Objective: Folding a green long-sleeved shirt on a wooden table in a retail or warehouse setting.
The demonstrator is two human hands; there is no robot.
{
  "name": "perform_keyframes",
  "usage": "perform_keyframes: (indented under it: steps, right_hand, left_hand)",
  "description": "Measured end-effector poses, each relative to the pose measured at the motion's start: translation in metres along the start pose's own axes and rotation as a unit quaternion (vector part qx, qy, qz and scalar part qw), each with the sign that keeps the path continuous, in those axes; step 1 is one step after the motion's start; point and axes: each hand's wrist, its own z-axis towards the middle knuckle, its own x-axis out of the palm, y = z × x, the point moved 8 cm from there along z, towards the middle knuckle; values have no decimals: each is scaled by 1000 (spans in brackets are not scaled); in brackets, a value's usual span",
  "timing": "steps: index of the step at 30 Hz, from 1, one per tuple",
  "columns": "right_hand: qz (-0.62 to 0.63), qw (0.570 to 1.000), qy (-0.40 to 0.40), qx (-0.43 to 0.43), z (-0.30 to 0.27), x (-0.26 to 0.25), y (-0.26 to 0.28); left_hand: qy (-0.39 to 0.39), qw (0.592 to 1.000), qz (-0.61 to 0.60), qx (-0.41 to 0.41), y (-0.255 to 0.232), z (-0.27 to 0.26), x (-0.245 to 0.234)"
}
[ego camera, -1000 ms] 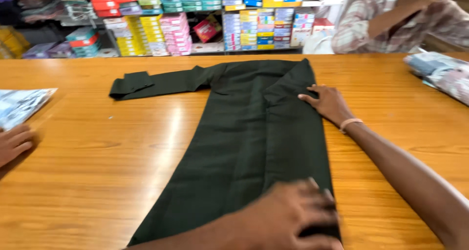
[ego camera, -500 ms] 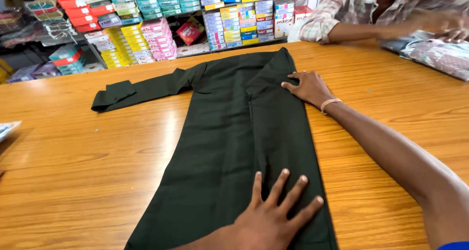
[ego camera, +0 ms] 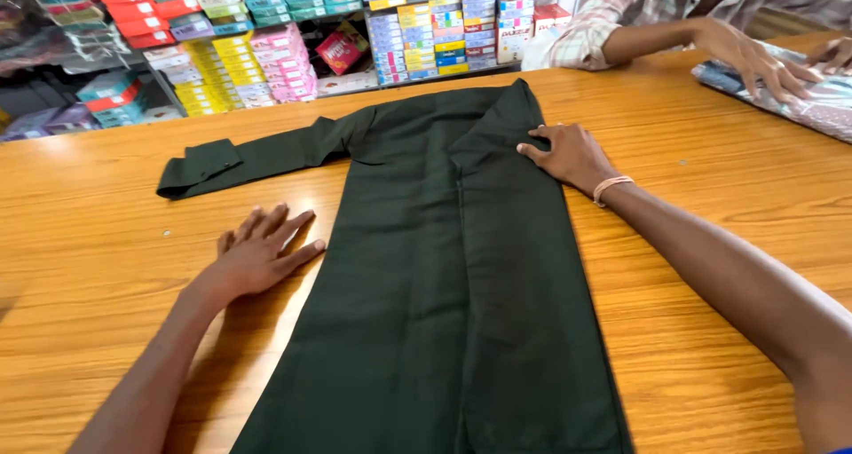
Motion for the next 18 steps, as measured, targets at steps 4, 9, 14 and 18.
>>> perform_keyframes:
  steps: [4,9,14,18]
  right_hand:
    - [-1,1000,-11,-23,1,4,-3]
    - [-3,999,-15,-41,1,4,-3]
    - [2,995,-21,-98,7,14,-11]
    - [46,997,-7,-59,-2,-3,-3]
  left_hand:
    - [2,999,-31,-23,15,6,-2]
    - [-42,988,-35,-145,97,21,-4]
    - [-88,981,-43,-170,121,17,7]
    - [-98,995,-16,-22,41,29,19]
